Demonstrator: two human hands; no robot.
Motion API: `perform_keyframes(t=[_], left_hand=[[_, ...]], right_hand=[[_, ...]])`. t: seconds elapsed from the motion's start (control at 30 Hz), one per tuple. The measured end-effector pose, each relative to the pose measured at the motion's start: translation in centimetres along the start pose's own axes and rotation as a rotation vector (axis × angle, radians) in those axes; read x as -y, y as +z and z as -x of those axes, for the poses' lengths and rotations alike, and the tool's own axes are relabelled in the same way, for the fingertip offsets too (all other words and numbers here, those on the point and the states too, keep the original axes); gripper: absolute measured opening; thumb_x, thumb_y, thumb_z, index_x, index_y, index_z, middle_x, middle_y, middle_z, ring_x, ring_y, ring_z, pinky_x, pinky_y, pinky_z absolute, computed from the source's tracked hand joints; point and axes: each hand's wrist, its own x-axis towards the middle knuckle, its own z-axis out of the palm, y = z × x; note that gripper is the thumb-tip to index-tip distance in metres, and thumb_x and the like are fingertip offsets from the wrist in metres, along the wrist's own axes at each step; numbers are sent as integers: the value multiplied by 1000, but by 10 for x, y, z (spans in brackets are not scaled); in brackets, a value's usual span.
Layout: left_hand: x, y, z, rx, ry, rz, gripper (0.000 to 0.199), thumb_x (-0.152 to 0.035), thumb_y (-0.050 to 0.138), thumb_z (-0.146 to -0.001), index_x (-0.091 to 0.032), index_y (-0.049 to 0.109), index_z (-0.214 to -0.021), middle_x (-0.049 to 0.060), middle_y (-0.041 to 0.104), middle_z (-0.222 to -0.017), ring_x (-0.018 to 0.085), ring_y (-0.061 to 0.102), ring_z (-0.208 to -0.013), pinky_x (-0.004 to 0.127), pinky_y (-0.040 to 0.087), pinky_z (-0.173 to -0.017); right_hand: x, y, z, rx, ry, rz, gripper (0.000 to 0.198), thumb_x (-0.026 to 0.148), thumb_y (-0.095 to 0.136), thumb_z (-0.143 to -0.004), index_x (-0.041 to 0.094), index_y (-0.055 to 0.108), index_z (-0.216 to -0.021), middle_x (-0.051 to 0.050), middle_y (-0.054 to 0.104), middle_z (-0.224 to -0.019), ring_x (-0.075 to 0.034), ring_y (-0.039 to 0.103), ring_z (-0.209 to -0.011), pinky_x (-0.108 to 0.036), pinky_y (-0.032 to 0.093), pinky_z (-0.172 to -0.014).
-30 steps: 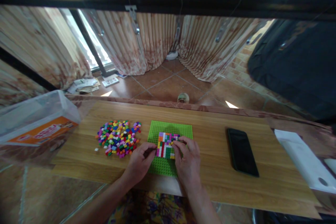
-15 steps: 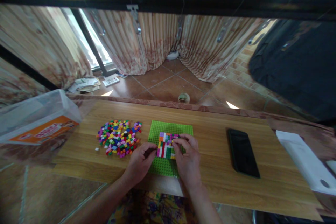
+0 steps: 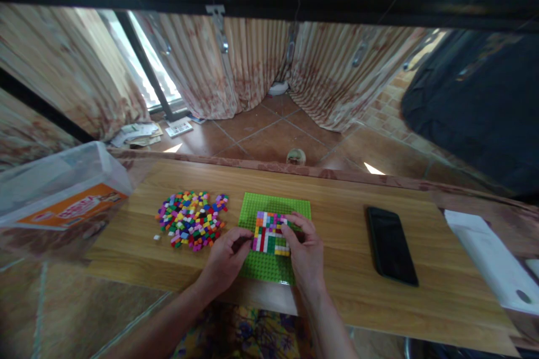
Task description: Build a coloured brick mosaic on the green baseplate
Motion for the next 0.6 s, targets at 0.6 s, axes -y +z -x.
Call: perform_keyframes(t=[0.6], left_hand=[[-1,0,1,20,-14,-37,12,-14,56,-85,-20,66,-90,2,70,-85,15,64,-78,25,49,-72]], right_hand=[[12,12,4,-55,144,97,34,44,64,-81,19,69,-103,-9,70,-98,-19,66,-80,-34,53,-73]])
